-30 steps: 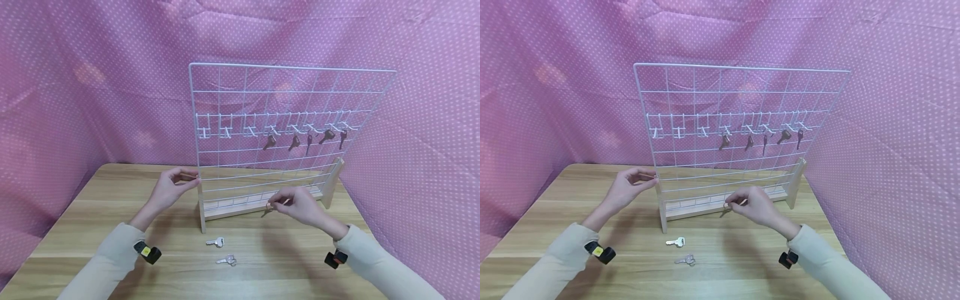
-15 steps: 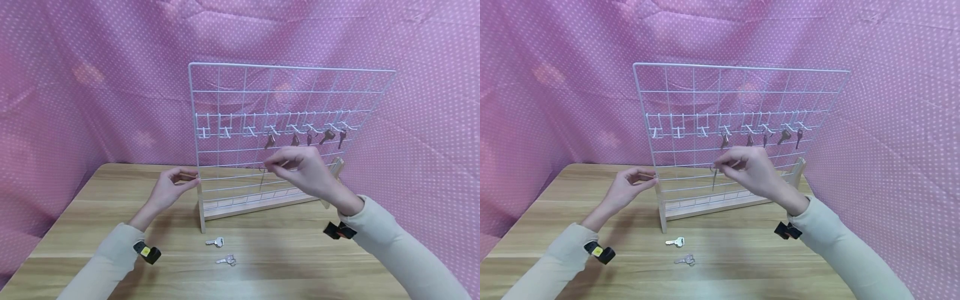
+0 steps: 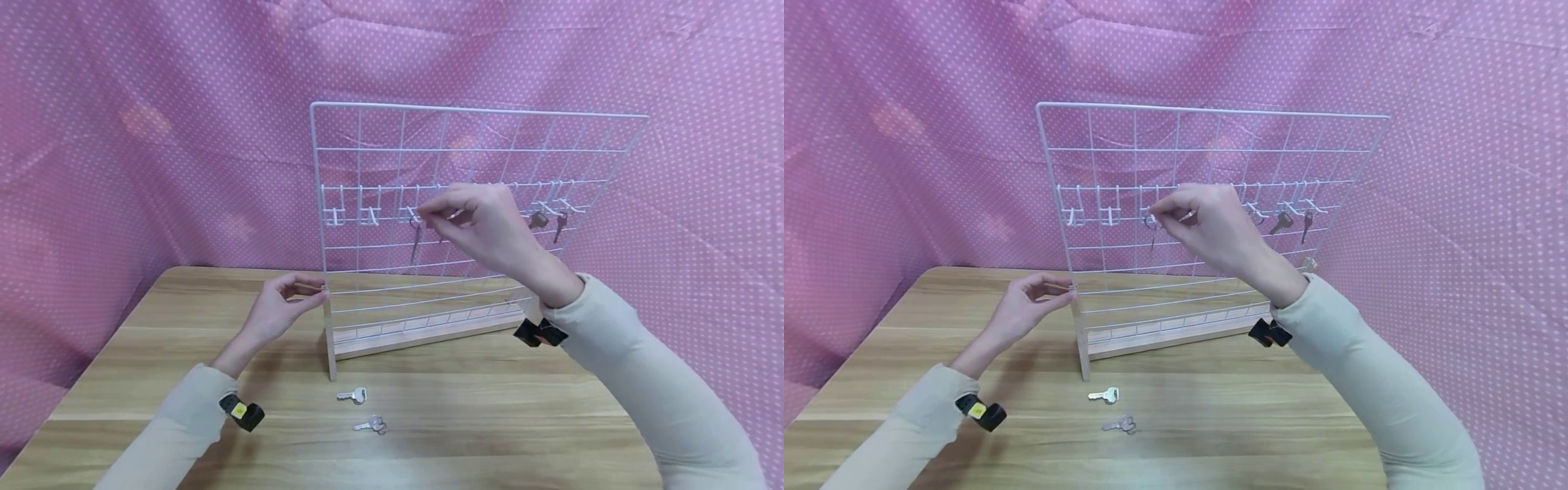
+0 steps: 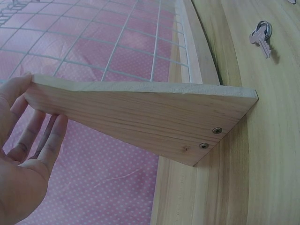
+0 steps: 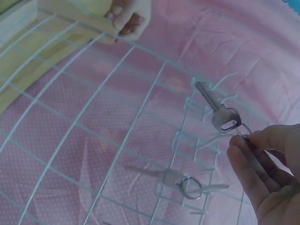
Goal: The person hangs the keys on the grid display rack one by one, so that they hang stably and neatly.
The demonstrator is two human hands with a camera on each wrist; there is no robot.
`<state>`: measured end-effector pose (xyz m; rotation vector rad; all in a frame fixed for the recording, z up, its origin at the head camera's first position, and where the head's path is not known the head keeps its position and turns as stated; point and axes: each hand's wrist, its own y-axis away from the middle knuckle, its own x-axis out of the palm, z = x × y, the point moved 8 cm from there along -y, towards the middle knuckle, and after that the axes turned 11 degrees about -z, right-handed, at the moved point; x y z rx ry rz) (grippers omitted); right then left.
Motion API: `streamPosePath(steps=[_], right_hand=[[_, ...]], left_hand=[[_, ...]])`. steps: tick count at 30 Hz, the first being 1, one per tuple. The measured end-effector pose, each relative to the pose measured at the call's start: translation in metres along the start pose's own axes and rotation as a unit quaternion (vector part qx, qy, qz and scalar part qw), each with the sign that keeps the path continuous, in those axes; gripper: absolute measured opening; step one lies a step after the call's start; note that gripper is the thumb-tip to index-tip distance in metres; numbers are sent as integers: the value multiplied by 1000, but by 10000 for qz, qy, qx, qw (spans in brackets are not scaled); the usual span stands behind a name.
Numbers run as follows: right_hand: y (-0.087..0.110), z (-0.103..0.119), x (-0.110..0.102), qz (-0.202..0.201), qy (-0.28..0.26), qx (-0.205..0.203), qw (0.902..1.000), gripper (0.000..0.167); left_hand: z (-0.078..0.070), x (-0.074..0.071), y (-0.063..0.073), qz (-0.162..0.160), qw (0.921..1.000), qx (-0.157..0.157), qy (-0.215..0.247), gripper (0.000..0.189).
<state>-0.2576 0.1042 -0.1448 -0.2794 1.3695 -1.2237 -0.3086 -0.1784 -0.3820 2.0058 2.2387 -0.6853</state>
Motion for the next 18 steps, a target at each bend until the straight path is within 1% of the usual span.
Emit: streamPosePath(steps=[3, 7, 11, 14, 18], right_hand=[[-3, -6, 3, 89, 263, 98, 9996, 13], [-4, -10, 9, 262, 347, 209, 9988, 14], [-4, -8, 11, 344, 367, 83, 9987, 13], [-1, -6, 3, 105, 328, -72, 9994, 14], [9, -8, -19, -480, 78, -86, 9988, 16]], left_hand=[[-1, 0, 0, 10, 10000, 20, 11, 36], [-2, 0, 2, 22, 10000, 25, 31, 37], [-2, 0, 2, 15, 10000, 12, 31, 37], [-2, 0, 3, 5, 10000, -4, 9, 37], [-2, 0, 4, -2, 10000, -28, -22, 38]])
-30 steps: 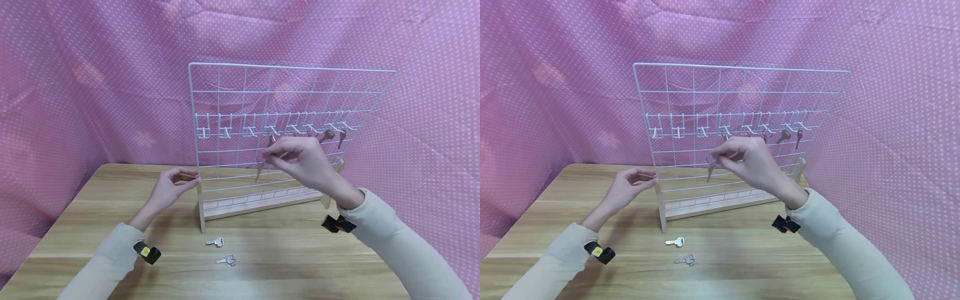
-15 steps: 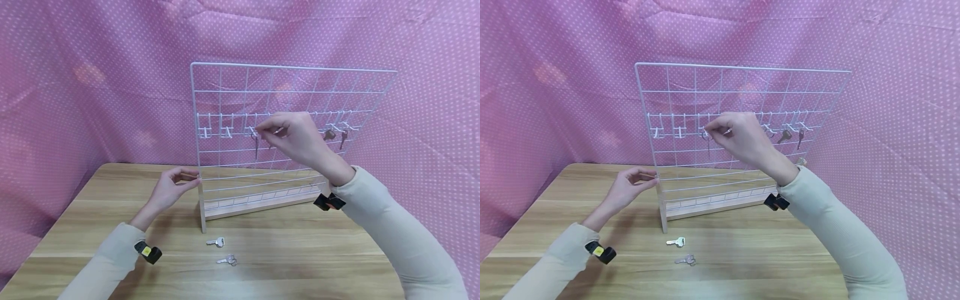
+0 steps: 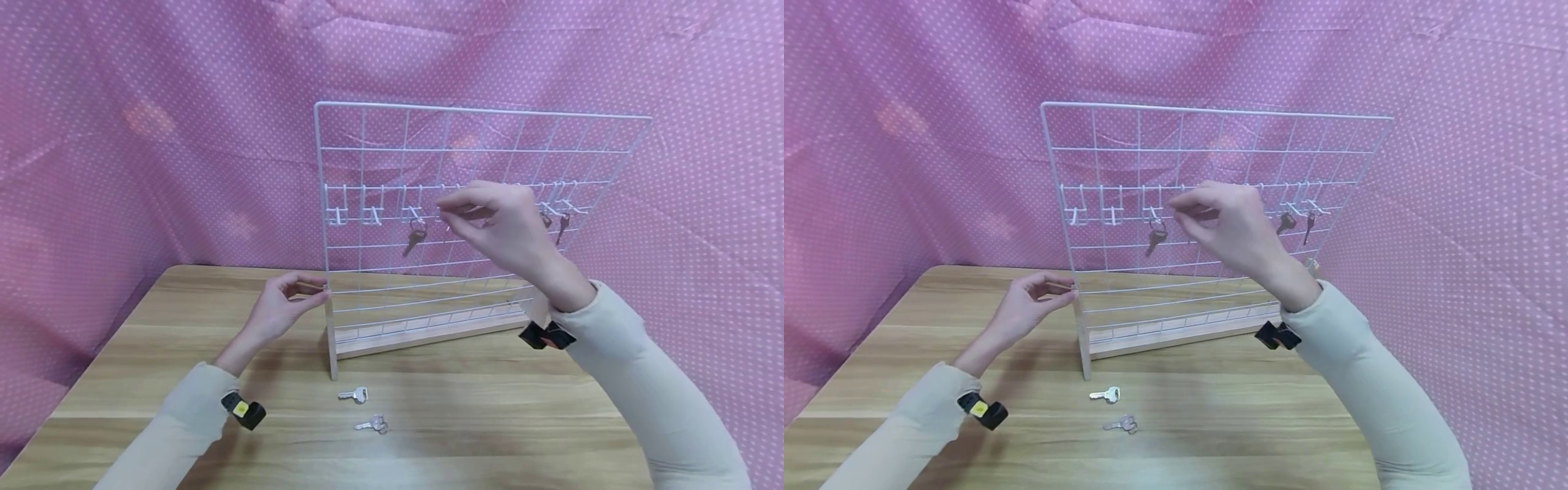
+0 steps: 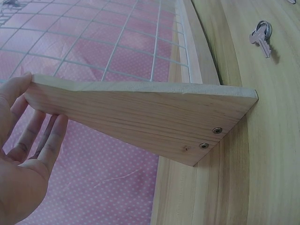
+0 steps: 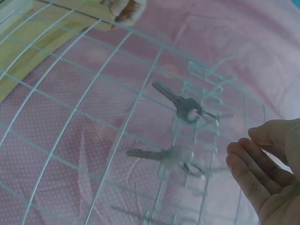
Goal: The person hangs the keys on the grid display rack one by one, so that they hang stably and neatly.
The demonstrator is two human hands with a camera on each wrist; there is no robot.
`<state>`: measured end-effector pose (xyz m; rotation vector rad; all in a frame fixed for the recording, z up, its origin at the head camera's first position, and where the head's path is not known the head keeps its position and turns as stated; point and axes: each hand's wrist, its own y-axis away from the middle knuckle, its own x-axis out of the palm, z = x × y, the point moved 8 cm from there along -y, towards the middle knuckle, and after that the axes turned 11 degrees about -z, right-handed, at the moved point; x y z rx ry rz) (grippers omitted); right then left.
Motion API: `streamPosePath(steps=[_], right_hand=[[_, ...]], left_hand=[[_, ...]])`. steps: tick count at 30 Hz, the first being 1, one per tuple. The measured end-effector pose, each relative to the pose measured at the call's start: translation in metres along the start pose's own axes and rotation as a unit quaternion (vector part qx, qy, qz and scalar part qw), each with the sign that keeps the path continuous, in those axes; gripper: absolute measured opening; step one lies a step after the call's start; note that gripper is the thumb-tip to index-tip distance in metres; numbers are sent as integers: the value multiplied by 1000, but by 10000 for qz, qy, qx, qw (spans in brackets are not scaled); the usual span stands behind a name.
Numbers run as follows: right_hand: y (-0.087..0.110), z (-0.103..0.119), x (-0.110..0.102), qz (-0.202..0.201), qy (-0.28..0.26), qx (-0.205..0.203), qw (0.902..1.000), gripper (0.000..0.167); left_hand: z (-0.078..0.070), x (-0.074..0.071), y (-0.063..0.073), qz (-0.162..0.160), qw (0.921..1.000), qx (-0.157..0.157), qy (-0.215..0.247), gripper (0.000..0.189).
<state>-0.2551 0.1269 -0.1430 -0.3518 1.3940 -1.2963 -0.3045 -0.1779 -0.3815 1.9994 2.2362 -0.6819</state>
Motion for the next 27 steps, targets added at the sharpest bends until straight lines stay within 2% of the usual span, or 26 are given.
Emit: streamPosePath(steps=[4, 6, 8, 10, 13, 16, 21, 27], right_hand=[[14, -9, -26, -470, -311, 217, 9982, 16], [23, -18, -40, -619, -291, 447, 9967, 16], [34, -29, -52, -656, -175, 761, 9948, 16], [47, -44, -62, -509, 96, 1170, 9918, 14], [72, -70, -74, -198, 522, 1821, 9817, 13], [101, -99, -84, 91, 848, 2383, 9674, 16], [145, -141, -99, 314, 1231, 2938, 9474, 22], [183, -190, -106, 406, 1613, 3398, 9257, 31]], left_hand=[[1, 2, -1, 20, 10000, 9, 7, 38], [1, 2, -1, 22, 10000, 24, 13, 38], [0, 2, -1, 10, 10000, 34, 12, 37], [-1, 2, 0, -6, 10000, 54, 4, 37], [-2, 2, 0, -9, 10000, 82, 4, 36], [-2, 2, 0, -1, 9999, 115, 32, 36], [-2, 2, -1, -32, 9999, 124, 66, 37], [-2, 0, 0, -51, 9999, 130, 32, 37]])
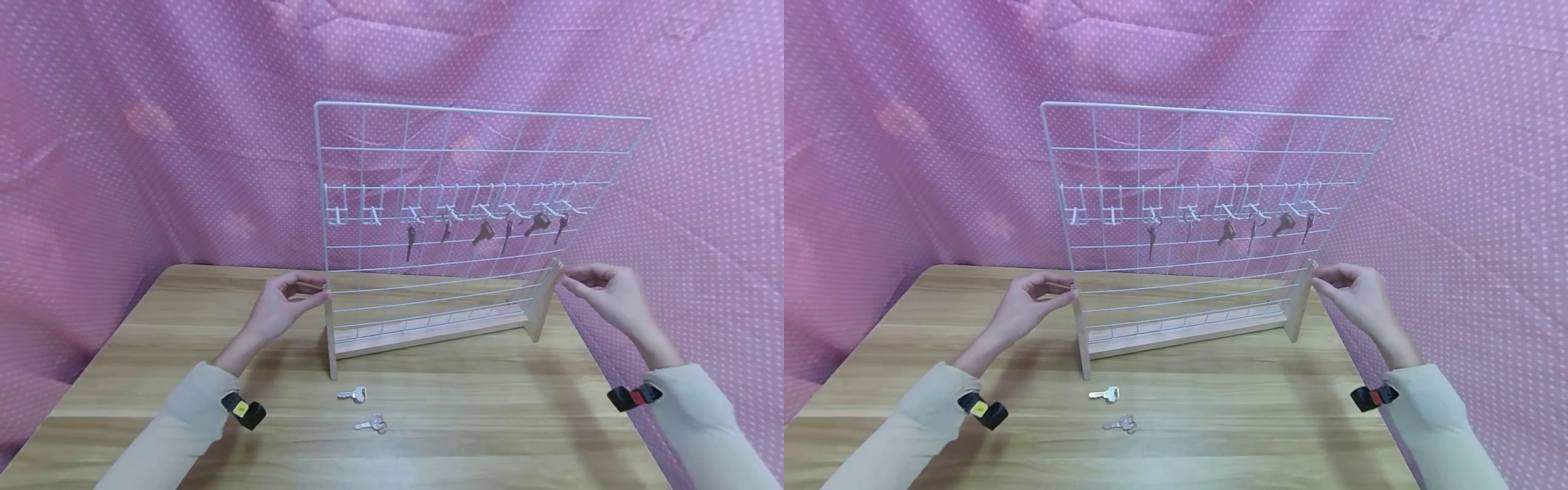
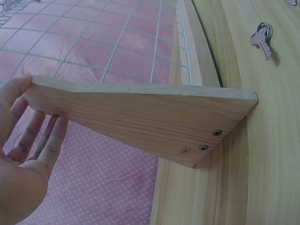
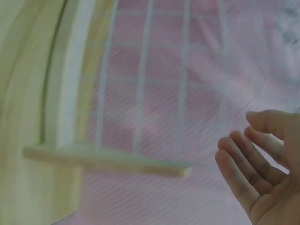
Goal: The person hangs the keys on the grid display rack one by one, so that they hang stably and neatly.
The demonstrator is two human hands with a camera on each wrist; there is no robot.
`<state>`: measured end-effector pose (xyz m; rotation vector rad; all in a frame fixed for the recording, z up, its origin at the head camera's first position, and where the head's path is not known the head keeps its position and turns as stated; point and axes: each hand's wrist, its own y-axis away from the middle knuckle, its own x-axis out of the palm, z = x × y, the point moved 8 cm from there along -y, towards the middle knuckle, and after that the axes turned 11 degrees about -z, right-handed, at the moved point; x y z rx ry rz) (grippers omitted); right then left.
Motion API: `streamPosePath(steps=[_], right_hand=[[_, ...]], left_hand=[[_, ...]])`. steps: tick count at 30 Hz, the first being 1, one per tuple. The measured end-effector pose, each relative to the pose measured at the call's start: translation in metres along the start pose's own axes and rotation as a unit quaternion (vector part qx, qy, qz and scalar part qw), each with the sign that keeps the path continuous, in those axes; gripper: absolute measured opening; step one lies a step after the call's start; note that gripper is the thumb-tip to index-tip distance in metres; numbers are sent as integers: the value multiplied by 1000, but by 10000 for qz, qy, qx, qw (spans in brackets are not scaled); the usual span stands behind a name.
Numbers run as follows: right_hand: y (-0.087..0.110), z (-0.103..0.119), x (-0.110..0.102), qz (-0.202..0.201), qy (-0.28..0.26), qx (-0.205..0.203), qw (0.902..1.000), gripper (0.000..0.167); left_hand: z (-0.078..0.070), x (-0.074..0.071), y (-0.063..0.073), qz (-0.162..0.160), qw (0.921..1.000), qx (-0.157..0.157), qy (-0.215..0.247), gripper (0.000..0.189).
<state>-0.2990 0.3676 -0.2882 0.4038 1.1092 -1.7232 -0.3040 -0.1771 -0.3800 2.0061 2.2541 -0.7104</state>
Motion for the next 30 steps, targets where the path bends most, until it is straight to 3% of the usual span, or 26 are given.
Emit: streamPosePath(steps=[5, 12, 24, 27, 30], right_hand=[[-8, -31, 10, -153, 129, 163, 9997, 36], [-23, -57, 26, -200, 69, 374, 9991, 41], [-32, -68, 40, -302, 25, 531, 9981, 37], [-33, -70, 42, -316, 81, 544, 9980, 35], [-33, -70, 43, -363, 121, 486, 9981, 34]], left_hand=[[0, 0, 0, 5, 10000, -37, -14, 37], [1, 0, 0, -5, 10000, -81, -47, 36], [-1, 2, 4, -101, 9999, -29, 89, 38], [-4, 0, 11, -348, 9992, -41, 173, 43], [-9, -5, 22, -844, 9962, 112, 173, 42]])
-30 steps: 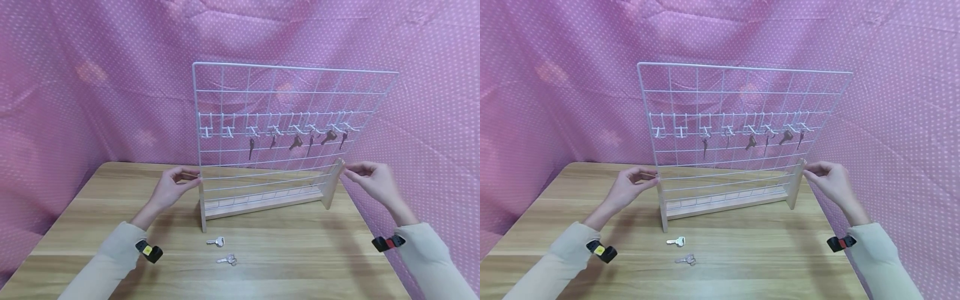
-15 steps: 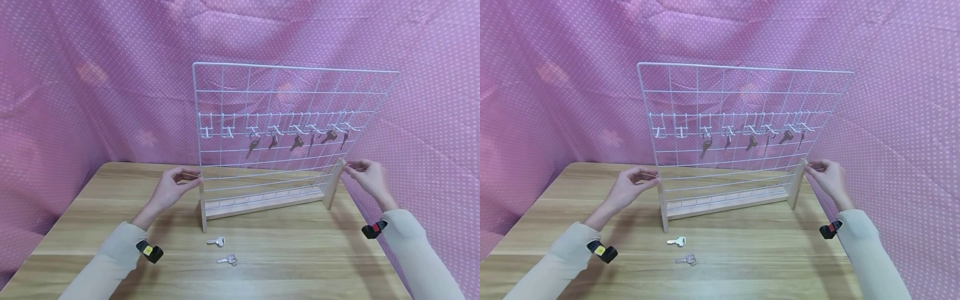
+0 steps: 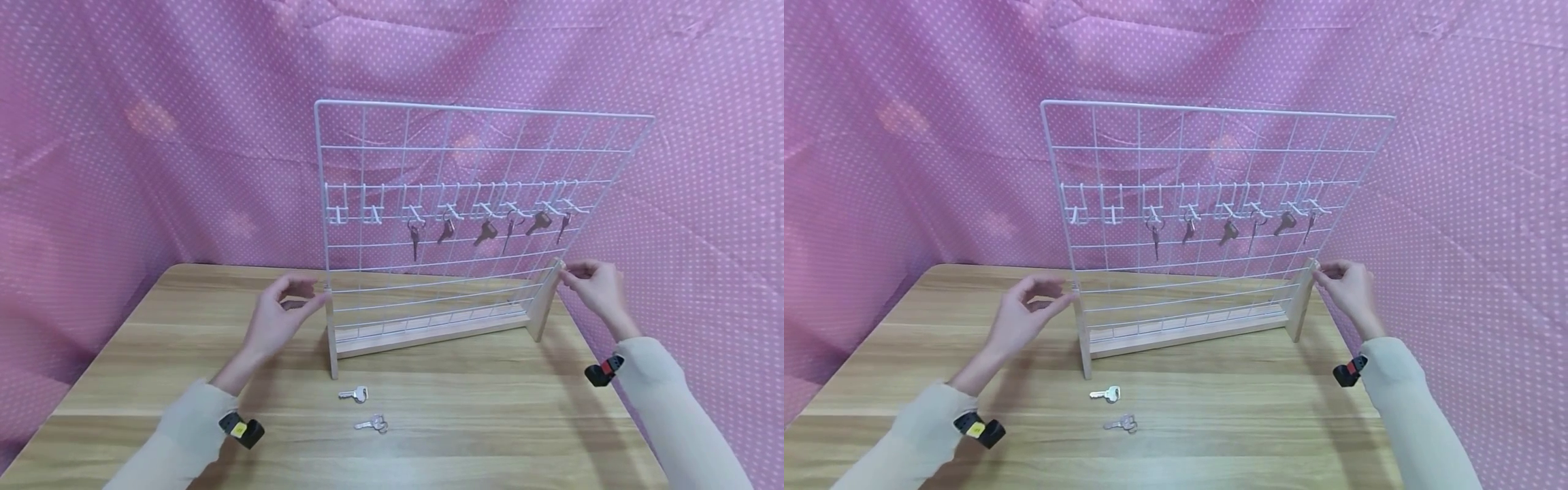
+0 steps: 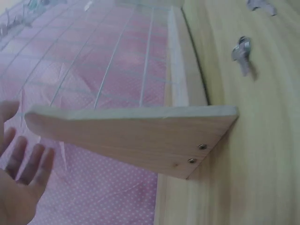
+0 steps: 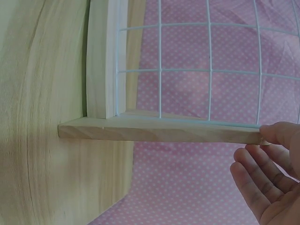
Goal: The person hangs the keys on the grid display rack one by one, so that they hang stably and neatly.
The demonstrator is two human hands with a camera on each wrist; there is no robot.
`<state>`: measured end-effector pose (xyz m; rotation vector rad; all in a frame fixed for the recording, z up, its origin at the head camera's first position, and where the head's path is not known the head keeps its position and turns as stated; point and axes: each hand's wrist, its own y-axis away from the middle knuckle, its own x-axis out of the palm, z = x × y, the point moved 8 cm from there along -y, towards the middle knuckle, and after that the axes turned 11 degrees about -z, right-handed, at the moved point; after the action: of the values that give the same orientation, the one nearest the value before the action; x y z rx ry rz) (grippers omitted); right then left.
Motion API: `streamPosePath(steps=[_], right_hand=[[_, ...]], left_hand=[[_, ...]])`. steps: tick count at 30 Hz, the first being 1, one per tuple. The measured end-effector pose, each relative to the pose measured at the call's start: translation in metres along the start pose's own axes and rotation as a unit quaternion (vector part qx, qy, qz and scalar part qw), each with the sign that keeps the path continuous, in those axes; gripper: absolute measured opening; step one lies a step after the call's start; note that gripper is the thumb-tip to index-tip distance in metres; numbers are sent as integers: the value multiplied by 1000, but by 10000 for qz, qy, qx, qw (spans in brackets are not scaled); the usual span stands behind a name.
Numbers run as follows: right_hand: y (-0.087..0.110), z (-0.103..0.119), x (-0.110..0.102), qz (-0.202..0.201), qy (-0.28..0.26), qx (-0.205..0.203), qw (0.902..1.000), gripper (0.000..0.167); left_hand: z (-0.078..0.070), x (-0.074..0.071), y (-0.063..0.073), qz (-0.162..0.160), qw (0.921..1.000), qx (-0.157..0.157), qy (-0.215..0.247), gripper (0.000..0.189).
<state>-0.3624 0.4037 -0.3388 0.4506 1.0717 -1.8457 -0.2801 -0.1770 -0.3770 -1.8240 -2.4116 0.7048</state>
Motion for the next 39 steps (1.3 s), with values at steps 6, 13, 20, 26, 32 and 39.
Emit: streamPosePath(steps=[6, 13, 20, 26, 32, 39], right_hand=[[0, -1, 0, -45, 34, -80, 10000, 33], [0, -1, 0, -14, -26, -60, 10000, 33], [0, -1, 1, 132, 35, 41, 9999, 36], [1, 1, 0, 91, 71, 0, 9999, 36], [1, 3, -1, 24, -85, -76, 9999, 34], [2, 3, 0, 78, -99, -10, 9999, 35]], left_hand=[[-14, 1, 33, -215, 9927, 1177, -124, 21], [5, 49, 82, 1677, 9683, 1509, -1074, 19], [27, 85, 120, 2848, 9327, 1622, -1505, 18], [26, 110, 143, 3391, 8926, 2175, -2025, 20], [26, 125, 152, 3568, 8675, 2542, -2356, 18], [32, 132, 153, 3649, 8626, 2558, -2396, 13]])
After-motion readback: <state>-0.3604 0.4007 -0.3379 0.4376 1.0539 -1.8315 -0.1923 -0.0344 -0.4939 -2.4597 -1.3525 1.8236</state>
